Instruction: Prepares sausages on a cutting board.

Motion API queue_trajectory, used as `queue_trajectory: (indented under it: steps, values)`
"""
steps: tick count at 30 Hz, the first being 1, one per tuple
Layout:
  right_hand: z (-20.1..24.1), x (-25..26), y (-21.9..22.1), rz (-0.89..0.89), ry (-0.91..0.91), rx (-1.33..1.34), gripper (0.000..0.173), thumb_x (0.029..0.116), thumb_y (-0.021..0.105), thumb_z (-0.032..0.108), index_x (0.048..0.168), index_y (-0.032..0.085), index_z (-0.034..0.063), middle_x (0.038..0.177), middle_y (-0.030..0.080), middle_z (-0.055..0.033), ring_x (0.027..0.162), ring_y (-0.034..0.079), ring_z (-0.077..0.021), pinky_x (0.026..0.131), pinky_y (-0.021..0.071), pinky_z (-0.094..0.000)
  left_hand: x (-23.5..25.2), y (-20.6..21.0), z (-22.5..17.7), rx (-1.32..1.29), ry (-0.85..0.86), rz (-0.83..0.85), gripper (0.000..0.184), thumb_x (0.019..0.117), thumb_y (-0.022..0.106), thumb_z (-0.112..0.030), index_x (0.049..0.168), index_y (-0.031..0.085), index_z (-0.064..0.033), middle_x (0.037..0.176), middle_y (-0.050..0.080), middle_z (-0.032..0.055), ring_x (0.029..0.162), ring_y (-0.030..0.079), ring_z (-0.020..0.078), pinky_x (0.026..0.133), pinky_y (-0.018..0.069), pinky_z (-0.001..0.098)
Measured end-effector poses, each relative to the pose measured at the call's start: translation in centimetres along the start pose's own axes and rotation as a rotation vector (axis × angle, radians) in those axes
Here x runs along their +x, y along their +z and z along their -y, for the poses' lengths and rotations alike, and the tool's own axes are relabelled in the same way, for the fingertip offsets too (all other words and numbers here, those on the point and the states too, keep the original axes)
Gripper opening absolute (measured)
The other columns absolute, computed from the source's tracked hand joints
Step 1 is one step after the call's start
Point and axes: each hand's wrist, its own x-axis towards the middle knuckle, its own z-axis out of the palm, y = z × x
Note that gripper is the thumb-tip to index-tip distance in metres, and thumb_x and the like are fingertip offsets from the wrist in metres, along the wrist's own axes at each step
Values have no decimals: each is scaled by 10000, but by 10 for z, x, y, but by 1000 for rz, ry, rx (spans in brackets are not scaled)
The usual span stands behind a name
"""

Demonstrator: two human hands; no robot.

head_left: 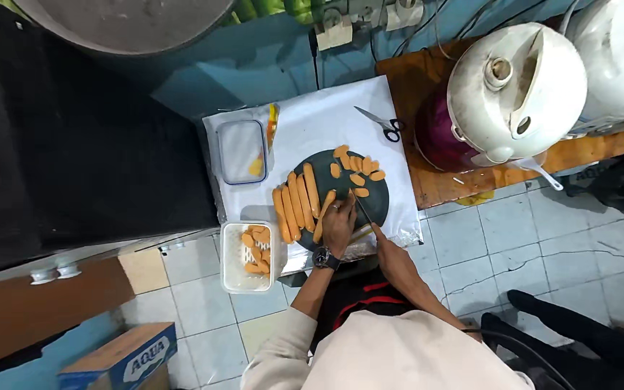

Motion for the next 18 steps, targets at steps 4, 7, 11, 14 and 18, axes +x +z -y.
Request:
queue_trajectory:
  steps: [4, 7, 11, 14, 18]
  values:
    - [4, -4, -2, 25, 32, 1, 544, 1094, 335, 201, 1635, 286, 221, 1032, 709, -159, 844, 716, -345, 745, 588, -511, 6, 0, 0, -6, 11, -26, 308, 987, 669, -199, 1277, 725, -112, 1057, 718, 152, 935, 715, 282, 833, 604, 426]
    - [5, -5, -4, 38, 38, 17, 547, 1091, 342, 197, 1635, 286, 217, 1035, 705, -163, 828, 715, -343, 731, 588, -511, 5, 1, 1, -10, 24, -53, 293, 977, 680, -188, 1257, 739, -123, 1033, 712, 143, 897, 712, 259, 807, 605, 392]
    - [6, -8, -3, -10, 2, 35, 537, 1084, 363, 177, 1620, 329, 181, 1041, 710, -165, 778, 717, -330, 702, 598, -496, 5, 0, 1, 10, 6, -7, 298, 977, 668, -182, 1259, 740, -120, 1040, 706, 142, 901, 706, 253, 807, 603, 388]
    - [8, -12, -4, 2, 3, 33, 535, 1085, 370, 174, 1618, 331, 163, 1047, 711, -172, 776, 716, -335, 701, 596, -494, 4, 2, 2, 3, 7, -16, 288, 972, 673, -173, 1243, 745, -106, 1040, 707, 144, 899, 706, 261, 801, 602, 390]
    - [12, -2, -3, -10, 0, 22, 523, 1087, 372, 180, 1609, 354, 154, 979, 715, -166, 770, 715, -338, 695, 593, -489, 4, 1, 1, -4, 19, 1, 287, 962, 683, -158, 1237, 748, -104, 1062, 708, 157, 939, 708, 277, 828, 601, 402]
